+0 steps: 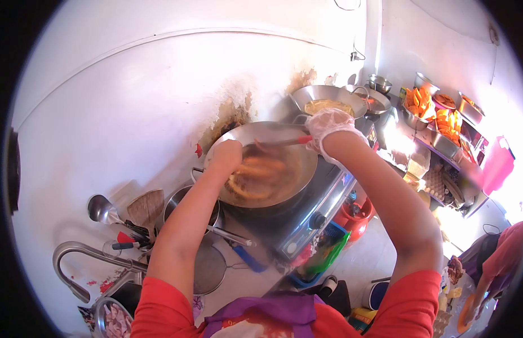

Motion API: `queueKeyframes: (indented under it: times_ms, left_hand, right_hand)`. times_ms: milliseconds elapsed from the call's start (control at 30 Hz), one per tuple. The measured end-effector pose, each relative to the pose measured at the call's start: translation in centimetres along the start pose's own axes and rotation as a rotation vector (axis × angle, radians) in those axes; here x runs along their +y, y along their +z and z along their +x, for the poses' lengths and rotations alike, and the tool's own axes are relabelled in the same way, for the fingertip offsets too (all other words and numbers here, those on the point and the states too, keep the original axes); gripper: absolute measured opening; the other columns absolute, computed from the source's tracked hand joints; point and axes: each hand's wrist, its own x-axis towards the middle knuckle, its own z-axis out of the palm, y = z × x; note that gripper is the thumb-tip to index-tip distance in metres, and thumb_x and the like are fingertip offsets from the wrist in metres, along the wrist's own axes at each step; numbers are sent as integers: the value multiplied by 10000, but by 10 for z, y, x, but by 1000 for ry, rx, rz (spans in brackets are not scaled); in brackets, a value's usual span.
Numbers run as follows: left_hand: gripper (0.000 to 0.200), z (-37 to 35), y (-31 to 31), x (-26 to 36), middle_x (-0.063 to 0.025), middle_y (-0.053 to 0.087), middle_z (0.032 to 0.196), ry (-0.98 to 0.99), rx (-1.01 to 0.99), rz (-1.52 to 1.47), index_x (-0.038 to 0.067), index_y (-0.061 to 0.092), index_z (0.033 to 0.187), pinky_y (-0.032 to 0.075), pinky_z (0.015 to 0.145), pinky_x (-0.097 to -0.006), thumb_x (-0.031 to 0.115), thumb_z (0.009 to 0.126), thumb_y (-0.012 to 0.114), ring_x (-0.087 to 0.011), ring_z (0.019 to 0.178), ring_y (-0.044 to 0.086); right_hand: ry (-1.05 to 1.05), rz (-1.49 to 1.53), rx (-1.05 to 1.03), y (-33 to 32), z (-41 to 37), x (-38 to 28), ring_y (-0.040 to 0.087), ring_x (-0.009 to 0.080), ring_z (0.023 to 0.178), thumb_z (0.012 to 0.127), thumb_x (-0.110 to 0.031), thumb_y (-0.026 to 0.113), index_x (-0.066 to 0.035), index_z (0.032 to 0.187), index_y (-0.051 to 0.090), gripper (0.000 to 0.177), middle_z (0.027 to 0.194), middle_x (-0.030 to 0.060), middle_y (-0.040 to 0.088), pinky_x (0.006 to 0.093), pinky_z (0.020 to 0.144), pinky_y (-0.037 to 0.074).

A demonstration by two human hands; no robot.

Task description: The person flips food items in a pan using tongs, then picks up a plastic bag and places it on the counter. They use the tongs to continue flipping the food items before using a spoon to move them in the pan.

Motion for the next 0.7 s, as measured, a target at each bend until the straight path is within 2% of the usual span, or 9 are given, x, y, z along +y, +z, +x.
queueKeyframes:
  times_ms: [67,267,467,600,667,700]
  left_hand:
    - [191,4,5,2,-171,707,896,-27,7,-4,40,736,879,552,768,-405,99,830,561,-311,881,696]
    - [183,7,5,5,-144,715,880,5,38,70,60,742,871,559,752,-394,107,828,570,-287,866,704]
    - [175,3,-3,2,-143,714,876,35,37,117,60,740,869,561,736,-378,106,829,576,-276,855,705]
    - [173,-5,-21,-1,-150,706,874,8,44,206,49,736,868,557,738,-381,90,829,572,-284,849,698]
    - [173,-4,-25,-4,-152,701,873,-19,28,224,45,733,863,555,743,-386,83,827,569,-292,853,693]
    - [164,-6,-27,-4,-164,694,886,25,39,198,49,726,864,550,743,-403,82,821,571,-309,855,689]
  right_hand:
    - [0,-24,-7,2,-2,2,653,302,933,800,-338,731,-137,1095,630,371,929,111,663,423,797,521]
    - [-48,-63,43,-3,-22,10,650,302,928,818,-339,708,-140,1095,633,349,916,112,658,424,804,517]
    - [-22,-7,-6,-2,-36,3,660,293,825,910,-308,609,-114,1067,640,252,836,124,650,418,732,527]
    - [-12,-18,90,7,-37,4,657,290,770,959,-297,530,-81,1058,638,261,803,118,646,414,704,531]
    - [-44,-138,217,14,-41,4,656,288,764,970,-291,507,-69,1067,631,272,804,117,647,413,702,531]
    - [-33,-113,207,12,-43,4,656,290,766,966,-275,512,-70,1081,626,262,805,119,647,414,701,532]
